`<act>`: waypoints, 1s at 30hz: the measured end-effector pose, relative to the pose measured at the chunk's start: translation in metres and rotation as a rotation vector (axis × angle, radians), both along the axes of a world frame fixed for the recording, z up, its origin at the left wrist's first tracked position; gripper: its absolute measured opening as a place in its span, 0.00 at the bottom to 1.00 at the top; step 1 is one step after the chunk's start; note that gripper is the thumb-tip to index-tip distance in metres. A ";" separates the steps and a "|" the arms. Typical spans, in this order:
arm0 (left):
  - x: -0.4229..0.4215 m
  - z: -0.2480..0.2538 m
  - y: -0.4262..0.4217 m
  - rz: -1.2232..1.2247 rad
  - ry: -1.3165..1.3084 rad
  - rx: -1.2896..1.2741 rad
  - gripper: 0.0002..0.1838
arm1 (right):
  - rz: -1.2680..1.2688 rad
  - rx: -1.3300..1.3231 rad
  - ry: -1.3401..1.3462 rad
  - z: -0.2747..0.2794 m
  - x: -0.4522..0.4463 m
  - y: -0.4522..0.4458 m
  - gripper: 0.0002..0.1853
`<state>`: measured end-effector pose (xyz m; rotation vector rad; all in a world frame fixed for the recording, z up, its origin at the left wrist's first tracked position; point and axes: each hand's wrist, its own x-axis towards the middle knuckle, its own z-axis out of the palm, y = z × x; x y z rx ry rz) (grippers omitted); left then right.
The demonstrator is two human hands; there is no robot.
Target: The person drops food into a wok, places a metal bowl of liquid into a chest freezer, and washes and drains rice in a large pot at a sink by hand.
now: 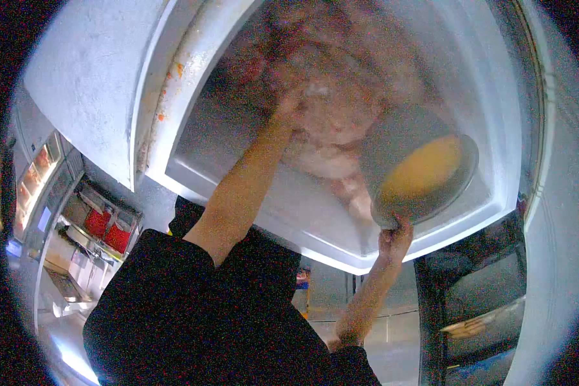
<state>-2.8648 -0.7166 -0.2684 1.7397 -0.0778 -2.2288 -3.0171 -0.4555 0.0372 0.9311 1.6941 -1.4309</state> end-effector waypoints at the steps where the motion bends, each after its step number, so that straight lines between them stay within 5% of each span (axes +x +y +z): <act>1: 0.010 -0.009 0.000 0.017 0.052 0.047 0.21 | -0.006 -0.008 -0.001 -0.002 0.000 0.007 0.17; 5: 0.014 0.016 -0.031 -0.162 0.135 0.087 0.24 | 0.020 0.023 -0.057 -0.006 -0.003 0.005 0.17; 8: 0.004 0.017 -0.048 -0.007 0.487 -0.006 0.23 | -0.017 0.084 0.023 -0.008 0.003 -0.045 0.10; 11: -0.031 0.107 -0.084 -0.041 0.148 0.157 0.18 | 0.019 0.058 0.014 -0.015 -0.002 -0.051 0.14; 17: 0.040 0.020 -0.052 -0.109 0.205 0.008 0.20 | 0.040 0.164 0.102 -0.001 -0.004 -0.093 0.15; 20: 0.025 0.067 -0.063 0.005 0.281 -0.064 0.22 | 0.099 0.057 0.072 -0.012 -0.014 -0.086 0.15; 23: -0.011 0.077 -0.075 0.083 0.088 0.350 0.22 | 0.007 0.112 0.105 -0.008 -0.010 -0.106 0.14; 26: -0.006 0.051 -0.066 0.222 0.196 0.075 0.24 | -0.027 0.159 0.151 -0.010 -0.009 -0.126 0.12; 30: 0.012 0.012 -0.058 -0.119 0.080 -0.024 0.23 | 0.064 0.097 0.103 -0.014 -0.013 -0.105 0.11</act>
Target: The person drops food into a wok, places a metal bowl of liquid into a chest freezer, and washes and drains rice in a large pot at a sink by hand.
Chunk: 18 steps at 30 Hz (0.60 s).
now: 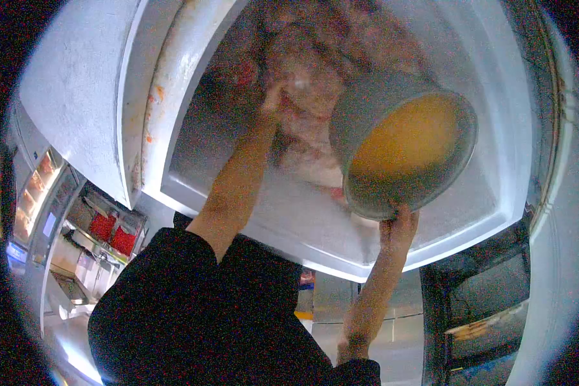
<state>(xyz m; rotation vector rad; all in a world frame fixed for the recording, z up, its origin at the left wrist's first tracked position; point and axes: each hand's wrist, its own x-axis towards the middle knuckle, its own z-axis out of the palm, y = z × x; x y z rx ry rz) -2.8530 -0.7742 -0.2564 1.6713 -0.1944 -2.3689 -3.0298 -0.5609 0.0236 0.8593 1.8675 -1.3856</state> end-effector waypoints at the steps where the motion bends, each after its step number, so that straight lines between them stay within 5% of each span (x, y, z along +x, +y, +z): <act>1: 0.009 0.021 0.000 -0.040 -0.012 0.034 0.23 | 0.022 -0.018 -0.020 0.001 0.001 0.007 0.11; 2: 0.017 0.038 -0.001 -0.083 -0.020 0.072 0.23 | 0.051 0.010 -0.045 0.006 0.000 0.008 0.11; 5: 0.076 -0.018 0.003 0.380 0.742 0.100 0.23 | 0.019 0.060 -0.019 0.009 0.000 -0.008 0.09; 6: 0.030 0.047 -0.009 0.440 0.252 -0.219 0.35 | -0.054 0.084 0.027 0.006 0.005 -0.017 0.09; 9: 0.004 -0.012 0.001 0.014 0.045 -0.085 0.36 | -0.049 0.035 0.032 0.003 0.003 -0.011 0.09; 12: -0.029 0.083 -0.016 0.270 0.134 0.233 0.37 | 0.030 0.036 -0.105 -0.003 -0.008 0.027 0.22; 13: -0.031 0.083 -0.015 0.282 0.172 0.186 0.35 | 0.047 0.048 -0.163 -0.006 -0.009 0.034 0.29; 18: -0.024 0.043 0.005 0.250 0.098 0.019 0.26 | 0.026 0.028 -0.088 -0.004 -0.009 0.014 0.24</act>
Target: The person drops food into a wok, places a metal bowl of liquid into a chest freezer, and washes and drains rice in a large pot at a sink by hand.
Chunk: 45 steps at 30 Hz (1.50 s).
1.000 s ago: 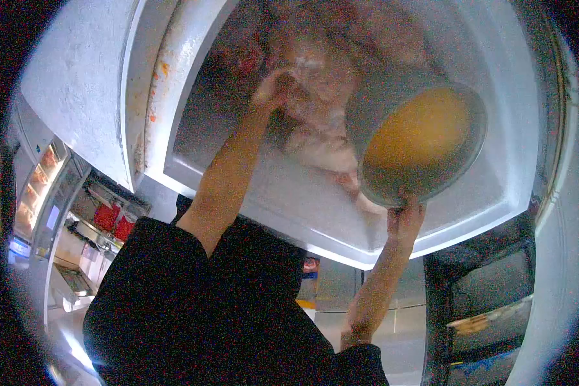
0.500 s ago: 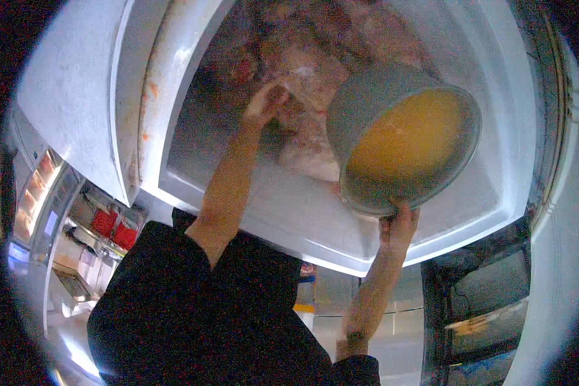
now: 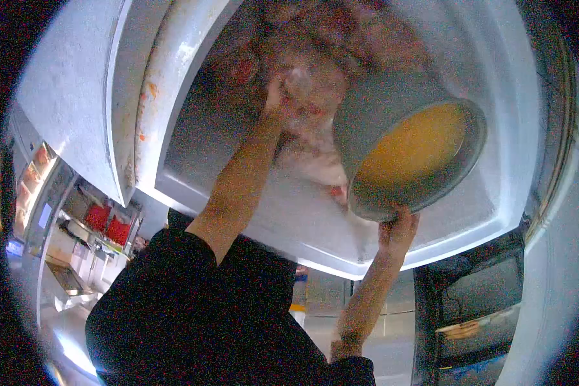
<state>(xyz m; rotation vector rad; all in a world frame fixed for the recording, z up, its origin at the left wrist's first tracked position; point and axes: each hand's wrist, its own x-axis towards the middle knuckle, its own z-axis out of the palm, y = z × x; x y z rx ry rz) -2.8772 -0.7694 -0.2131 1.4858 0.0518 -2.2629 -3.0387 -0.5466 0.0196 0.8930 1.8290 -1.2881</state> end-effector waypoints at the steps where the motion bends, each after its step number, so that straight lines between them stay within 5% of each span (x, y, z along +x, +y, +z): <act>1: 0.010 -0.006 0.005 -0.018 -0.012 0.041 0.25 | 0.025 0.045 -0.008 0.003 -0.002 -0.002 0.24; 6: 0.058 -0.045 0.017 0.065 0.066 -0.031 0.23 | 0.076 0.047 -0.030 0.000 -0.010 0.003 0.27; 9: 0.066 -0.007 -0.005 0.130 0.754 0.090 0.21 | 0.034 -0.043 -0.005 -0.003 -0.008 0.011 0.28; 12: 0.032 0.011 -0.014 -0.066 -0.090 0.109 0.22 | 0.002 -0.057 0.078 -0.009 -0.003 -0.007 0.23; 15: 0.098 -0.011 0.022 -0.191 0.439 0.133 0.26 | -0.061 -0.015 0.128 -0.002 0.002 -0.035 0.21; 17: 0.113 0.055 0.038 -0.338 -0.086 -0.081 0.29 | -0.051 -0.024 0.120 -0.007 -0.004 -0.042 0.21; 19: 0.129 0.100 0.038 -0.117 0.031 0.163 0.28 | 0.037 -0.008 0.051 -0.001 -0.005 -0.033 0.21; 22: 0.156 0.069 0.070 -0.043 -0.417 0.006 0.27 | 0.112 -0.036 0.050 -0.010 -0.002 -0.026 0.20; 25: 0.109 0.125 0.030 -0.876 -1.252 -1.283 0.26 | 0.229 0.015 0.072 -0.015 0.006 -0.042 0.18; 28: 0.068 0.158 -0.026 -0.510 -0.561 -0.721 0.23 | 0.398 -0.027 0.014 -0.042 0.012 -0.041 0.18; 31: 0.048 0.157 -0.055 -0.673 -0.516 -0.885 0.22 | 0.498 -0.119 0.096 -0.075 0.029 -0.059 0.17; 37: 0.073 0.122 -0.077 -1.010 -0.699 -0.736 0.26 | 0.939 -0.234 0.405 -0.134 0.038 -0.114 0.18; 40: 0.078 0.111 -0.085 -0.864 -0.722 -1.017 0.30 | 0.954 -0.357 0.140 -0.152 0.036 -0.136 0.19; 45: 0.115 0.049 -0.074 -1.114 -1.085 -1.141 0.32 | 1.093 -0.246 0.269 -0.195 0.049 -0.124 0.17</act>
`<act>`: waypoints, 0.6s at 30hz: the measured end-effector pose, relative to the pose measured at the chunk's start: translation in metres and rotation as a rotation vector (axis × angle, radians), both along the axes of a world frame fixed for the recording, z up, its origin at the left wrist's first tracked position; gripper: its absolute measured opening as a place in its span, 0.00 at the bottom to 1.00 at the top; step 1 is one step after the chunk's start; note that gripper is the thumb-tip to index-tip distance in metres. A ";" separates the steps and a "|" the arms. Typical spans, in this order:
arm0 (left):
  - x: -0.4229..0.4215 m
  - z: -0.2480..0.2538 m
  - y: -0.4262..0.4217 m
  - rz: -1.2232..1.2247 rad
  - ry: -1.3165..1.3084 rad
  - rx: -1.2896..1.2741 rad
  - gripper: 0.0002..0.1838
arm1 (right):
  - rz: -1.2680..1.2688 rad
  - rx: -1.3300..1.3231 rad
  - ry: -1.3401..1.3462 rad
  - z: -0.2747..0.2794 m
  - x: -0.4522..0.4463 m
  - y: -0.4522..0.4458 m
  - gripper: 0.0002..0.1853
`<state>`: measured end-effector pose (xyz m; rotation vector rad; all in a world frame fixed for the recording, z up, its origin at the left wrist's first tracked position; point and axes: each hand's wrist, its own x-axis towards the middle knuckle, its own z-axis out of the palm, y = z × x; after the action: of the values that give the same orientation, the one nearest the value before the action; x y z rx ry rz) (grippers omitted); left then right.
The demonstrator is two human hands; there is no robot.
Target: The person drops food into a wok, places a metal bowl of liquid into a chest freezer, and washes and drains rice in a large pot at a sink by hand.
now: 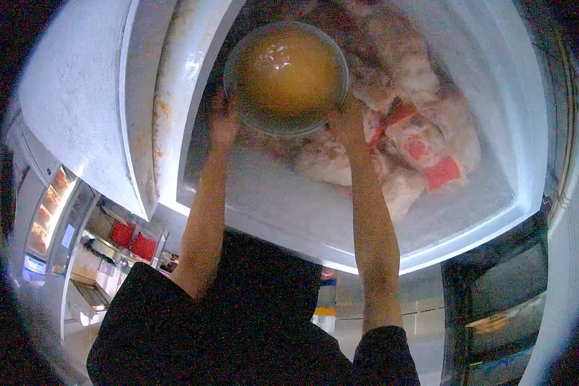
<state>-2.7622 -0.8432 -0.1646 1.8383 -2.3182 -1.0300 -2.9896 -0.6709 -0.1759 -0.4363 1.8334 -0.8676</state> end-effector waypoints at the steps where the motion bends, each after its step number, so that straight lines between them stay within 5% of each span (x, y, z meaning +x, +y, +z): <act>1: -0.003 -0.002 0.004 -0.012 -0.089 -0.032 0.32 | 0.049 -0.013 0.073 -0.013 0.002 0.009 0.17; 4: -0.024 0.018 -0.001 -0.023 -0.110 -0.128 0.32 | -0.194 0.143 -0.156 0.033 0.005 -0.021 0.15; 7: -0.031 0.021 -0.003 0.012 0.023 -0.121 0.31 | -0.184 -0.161 0.246 -0.025 0.018 0.001 0.14; 10: -0.006 -0.019 0.006 0.029 -0.049 -0.161 0.30 | -0.075 -0.024 0.434 -0.020 0.023 0.007 0.13; 13: -0.030 0.017 -0.004 0.022 0.005 -0.083 0.29 | -0.188 0.295 0.053 0.025 0.018 -0.024 0.14; 16: -0.009 -0.038 0.005 0.052 0.106 -0.195 0.29 | -0.102 0.200 0.345 -0.008 0.026 -0.008 0.15; 18: -0.027 0.004 -0.003 0.069 -0.026 -0.088 0.28 | -0.157 0.073 0.442 -0.011 0.031 -0.009 0.16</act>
<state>-2.7891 -0.8458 -0.1607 1.8958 -2.2570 -0.8863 -2.9585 -0.6795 -0.1869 -0.4693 2.3228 -0.8530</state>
